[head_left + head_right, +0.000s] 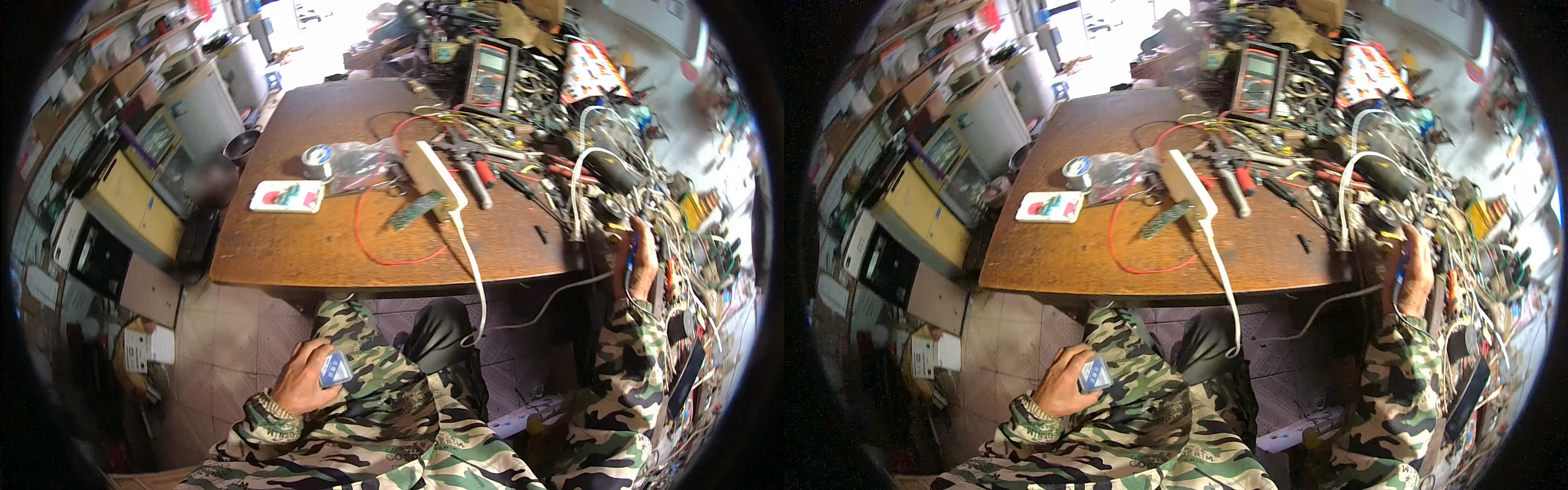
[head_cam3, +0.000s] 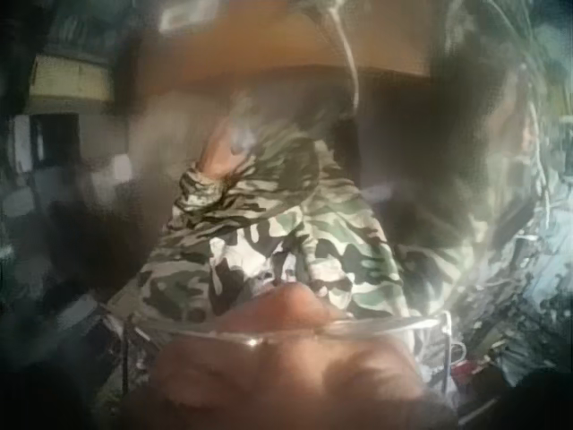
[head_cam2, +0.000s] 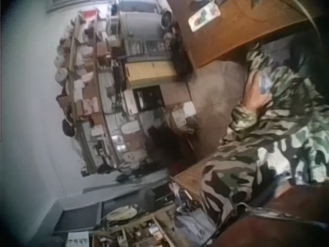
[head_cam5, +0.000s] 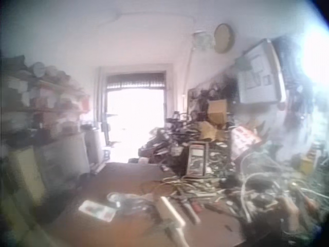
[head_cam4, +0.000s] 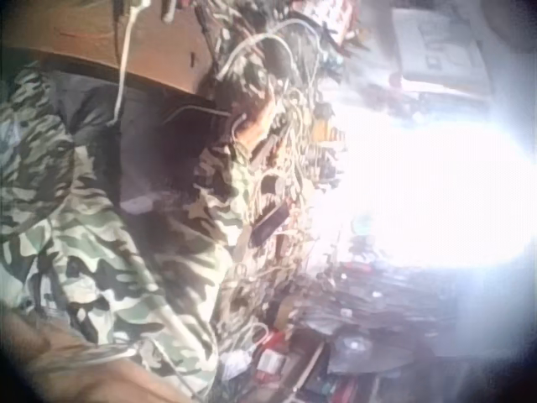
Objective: The person solders a small green circuit board using a soldering iron and solder wire. They repeatedly apply heat and solder to various points on the board while holding it steady with the other hand.
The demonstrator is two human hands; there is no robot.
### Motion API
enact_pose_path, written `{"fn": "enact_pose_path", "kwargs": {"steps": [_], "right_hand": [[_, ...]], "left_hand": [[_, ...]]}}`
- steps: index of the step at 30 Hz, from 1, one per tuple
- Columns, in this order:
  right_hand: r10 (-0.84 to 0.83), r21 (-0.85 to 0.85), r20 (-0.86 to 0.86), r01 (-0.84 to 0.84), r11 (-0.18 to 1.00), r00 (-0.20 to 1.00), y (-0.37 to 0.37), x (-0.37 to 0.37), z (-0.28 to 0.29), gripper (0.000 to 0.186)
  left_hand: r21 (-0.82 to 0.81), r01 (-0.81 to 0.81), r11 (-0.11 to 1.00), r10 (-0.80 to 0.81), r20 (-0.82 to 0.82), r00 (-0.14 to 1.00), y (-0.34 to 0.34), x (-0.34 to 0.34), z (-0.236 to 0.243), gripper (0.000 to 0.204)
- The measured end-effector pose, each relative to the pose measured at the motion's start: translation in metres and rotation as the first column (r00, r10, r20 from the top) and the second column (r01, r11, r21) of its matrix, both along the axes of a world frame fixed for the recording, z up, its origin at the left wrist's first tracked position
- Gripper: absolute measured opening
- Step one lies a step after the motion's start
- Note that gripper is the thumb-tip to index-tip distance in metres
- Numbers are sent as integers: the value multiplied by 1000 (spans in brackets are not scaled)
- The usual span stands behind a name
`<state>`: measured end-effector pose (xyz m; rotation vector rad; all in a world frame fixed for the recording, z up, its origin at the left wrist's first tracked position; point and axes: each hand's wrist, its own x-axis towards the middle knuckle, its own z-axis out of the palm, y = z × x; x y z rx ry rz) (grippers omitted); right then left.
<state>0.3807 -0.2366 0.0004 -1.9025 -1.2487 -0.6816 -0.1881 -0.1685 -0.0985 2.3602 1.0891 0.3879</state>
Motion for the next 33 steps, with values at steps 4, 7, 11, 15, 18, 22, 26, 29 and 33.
{"fn": "enact_pose_path", "kwargs": {"steps": [4,7,11,15,18,22,26,29,33], "right_hand": [[58,102,-184,-40,994,981,-10,38,-20,30],[-1,-30,31,2,1000,1000,-6,17,-3,31],[26,-9,-3,-26,1000,1000,-2,19,-12,31],[25,-16,-3,-25,1000,1000,0,12,-6,32],[-65,-76,27,67,995,997,-8,9,-1,32],[-98,-127,-56,90,988,994,-4,8,-3,33],[-106,-123,-30,101,987,994,-5,13,-6,31],[-83,-100,-14,82,992,996,-6,18,-4,31],[-163,-190,33,167,968,986,-12,12,0,34]], "left_hand": [[230,-18,973,-5,101,995,22,18,26,73],[223,62,973,-84,92,992,55,39,22,72],[212,89,973,-70,-92,993,76,62,-8,73],[160,31,987,-4,-166,986,64,66,3,74],[136,63,989,-41,-160,986,22,49,14,75],[77,64,995,-52,-159,986,-19,27,13,78],[14,46,999,-44,-86,995,-20,24,39,75],[-117,19,993,5,200,980,-11,2,77,82],[120,-292,949,284,80,955,22,-27,82,80]]}}
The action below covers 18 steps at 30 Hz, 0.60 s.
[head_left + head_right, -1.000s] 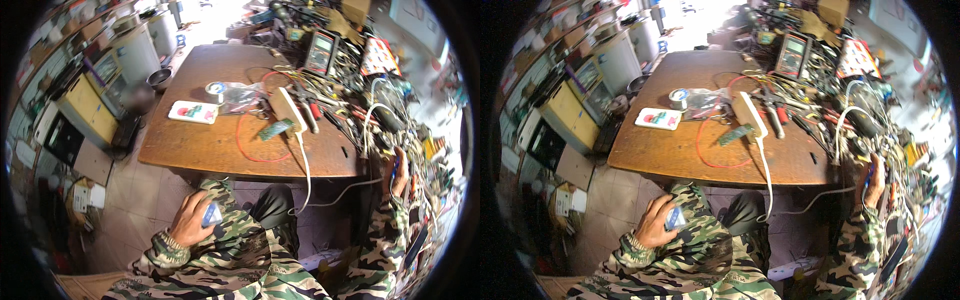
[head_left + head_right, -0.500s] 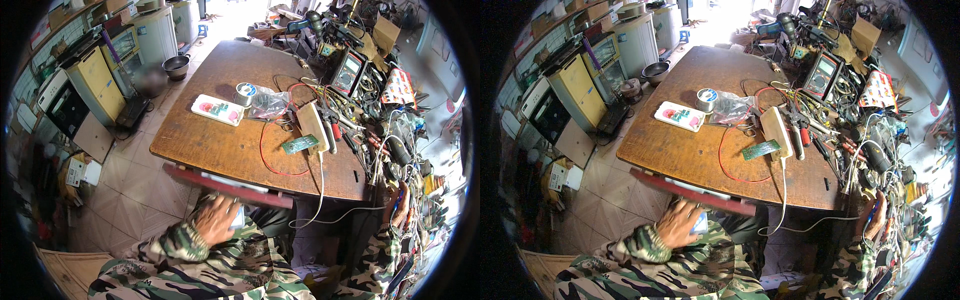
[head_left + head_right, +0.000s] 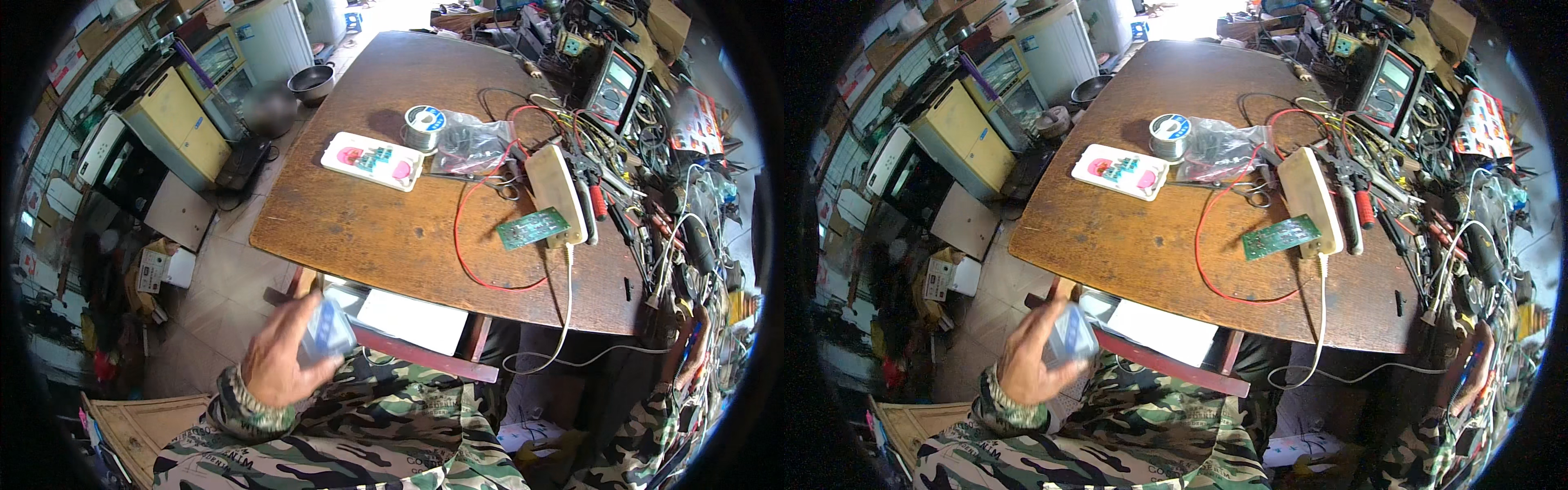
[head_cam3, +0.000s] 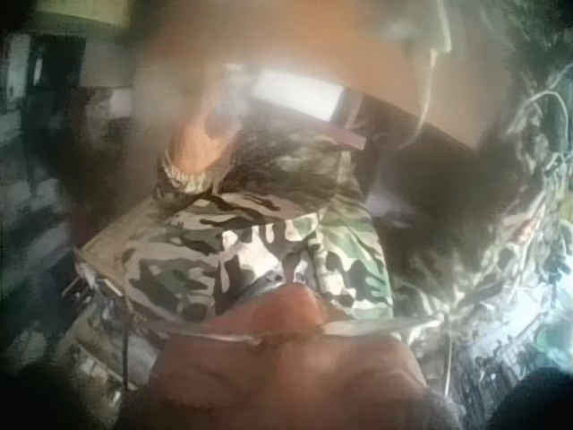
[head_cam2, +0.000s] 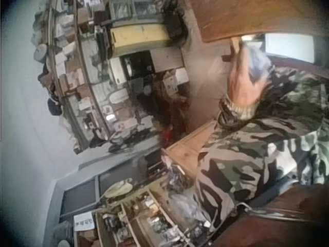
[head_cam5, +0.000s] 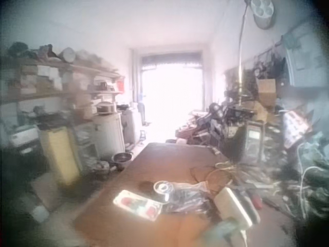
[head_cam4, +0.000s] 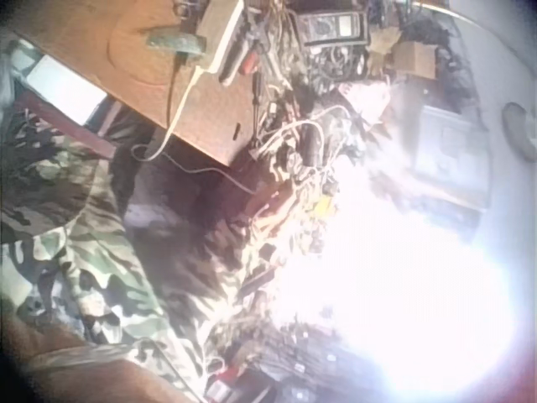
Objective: The person solders a small green circuit board using a soldering iron and solder wire. They repeatedly apply heat and solder to various points on the board while holding it steady with the other hand.
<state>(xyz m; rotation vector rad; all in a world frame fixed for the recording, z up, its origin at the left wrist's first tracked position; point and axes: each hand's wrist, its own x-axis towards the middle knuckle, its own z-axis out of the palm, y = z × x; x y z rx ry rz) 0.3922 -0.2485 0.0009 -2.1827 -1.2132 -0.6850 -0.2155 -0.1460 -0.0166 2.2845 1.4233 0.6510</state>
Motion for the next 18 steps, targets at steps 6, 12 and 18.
{"fn": "enact_pose_path", "kwargs": {"steps": [6,12,18], "right_hand": [[-38,-58,-73,34,998,997,5,-5,7,34],[32,44,-66,-29,999,997,0,21,-11,31],[71,47,-110,-67,997,991,-1,5,-8,29]], "left_hand": [[109,-23,994,34,-103,994,34,0,-23,53],[140,-154,978,158,-15,987,46,14,-25,22],[84,-112,990,113,2,994,44,8,-25,15]]}}
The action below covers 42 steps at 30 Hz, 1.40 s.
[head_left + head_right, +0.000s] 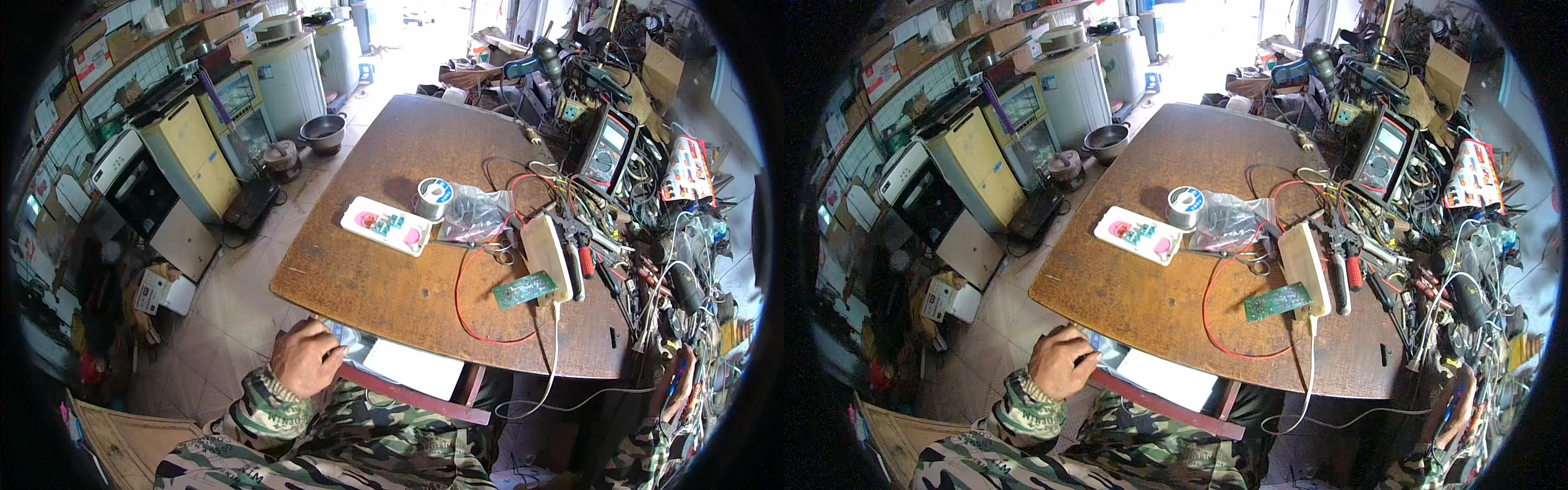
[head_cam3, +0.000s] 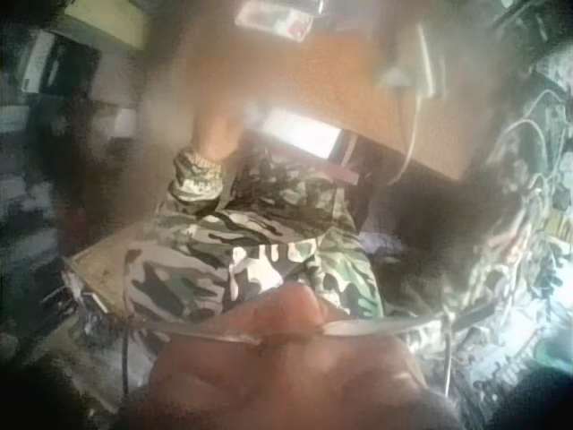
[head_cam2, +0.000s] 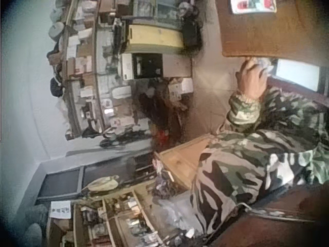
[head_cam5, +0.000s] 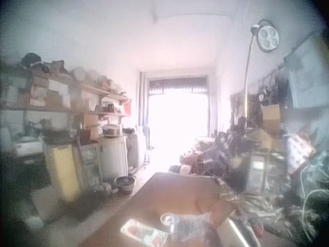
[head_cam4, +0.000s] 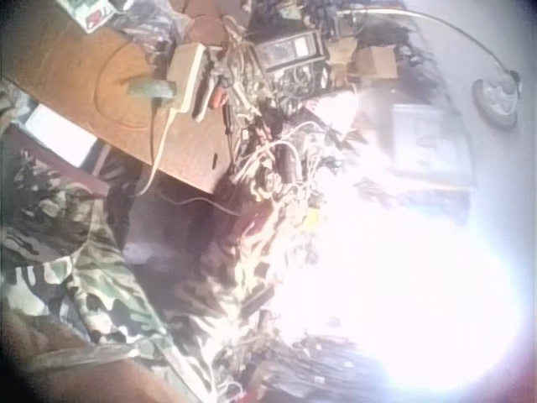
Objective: The person solders a small green circuit board using a soldering iron and solder wire. They repeatedly apply heat and solder to various points on the board while holding it steady with the other hand.
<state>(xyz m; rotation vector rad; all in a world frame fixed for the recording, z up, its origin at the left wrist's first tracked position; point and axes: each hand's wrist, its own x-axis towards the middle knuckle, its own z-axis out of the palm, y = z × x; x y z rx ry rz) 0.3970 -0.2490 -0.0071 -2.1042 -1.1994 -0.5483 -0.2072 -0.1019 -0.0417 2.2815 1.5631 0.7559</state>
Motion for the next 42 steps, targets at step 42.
{"fn": "enact_pose_path", "kwargs": {"steps": [42], "right_hand": [[245,395,-280,-121,911,928,28,-111,54,49]], "left_hand": [[-194,716,670,-662,279,696,144,197,61,71]]}}
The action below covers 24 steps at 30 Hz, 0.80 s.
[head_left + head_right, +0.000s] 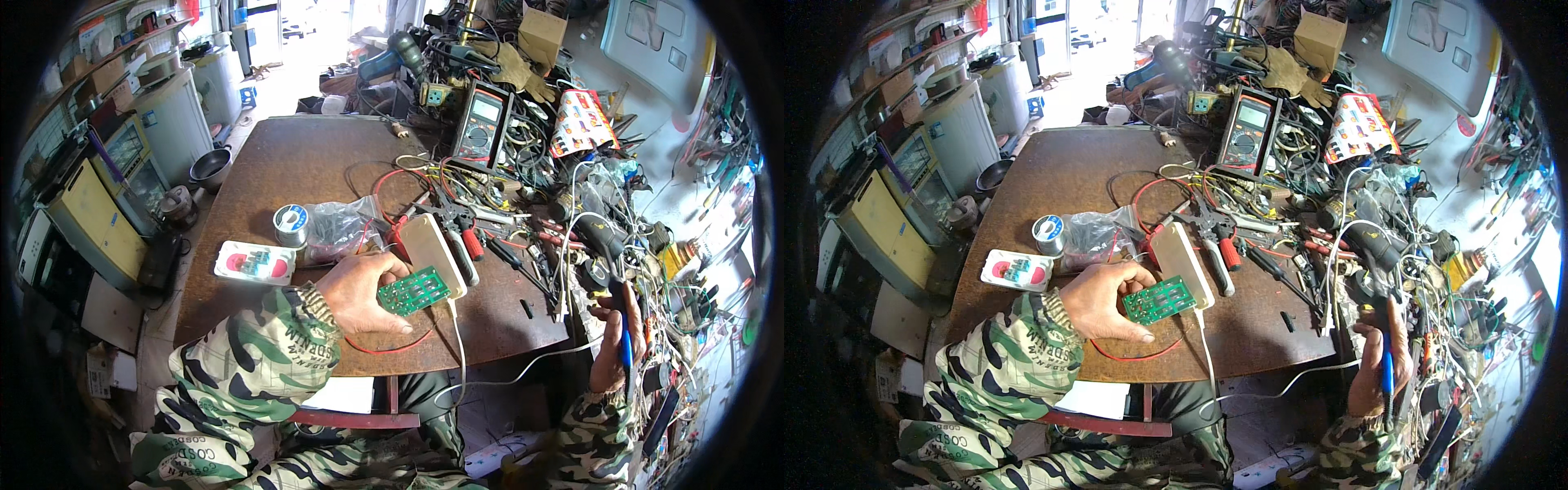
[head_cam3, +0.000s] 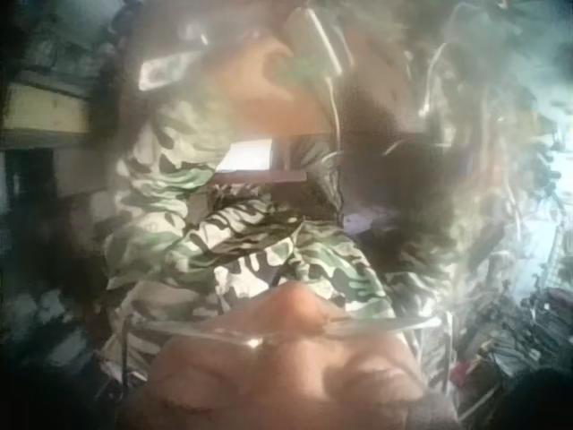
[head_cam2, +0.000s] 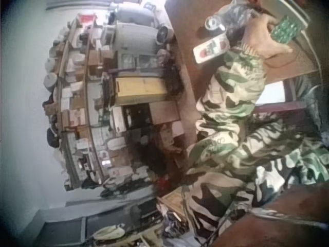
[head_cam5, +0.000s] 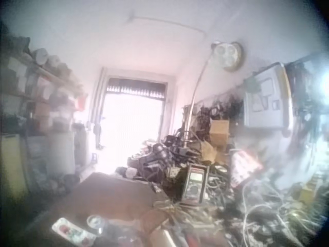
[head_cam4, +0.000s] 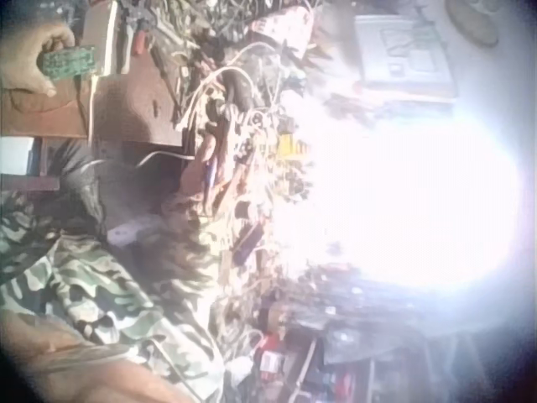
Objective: The person solders a small green circuit board using a soldering iron and solder wire. They repeatedly apply heat and solder to various points on the board while holding it steady with the other hand.
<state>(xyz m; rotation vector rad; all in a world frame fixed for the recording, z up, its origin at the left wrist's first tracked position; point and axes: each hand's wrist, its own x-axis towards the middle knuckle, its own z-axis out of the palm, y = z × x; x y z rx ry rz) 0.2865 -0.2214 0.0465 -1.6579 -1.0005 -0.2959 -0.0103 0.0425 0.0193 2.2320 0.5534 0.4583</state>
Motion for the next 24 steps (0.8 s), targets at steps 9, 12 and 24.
{"fn": "enact_pose_path", "kwargs": {"steps": [9,12,24], "right_hand": [[490,528,-330,-272,804,807,35,-119,-38,35],[489,521,-477,-213,827,731,39,-141,-68,36],[700,615,-516,-355,704,494,62,-152,-70,41]], "left_hand": [[147,-73,986,53,132,990,-10,8,-12,56],[198,-129,972,99,155,983,-15,8,-12,54],[195,-463,865,411,255,875,-9,8,-11,54]]}}
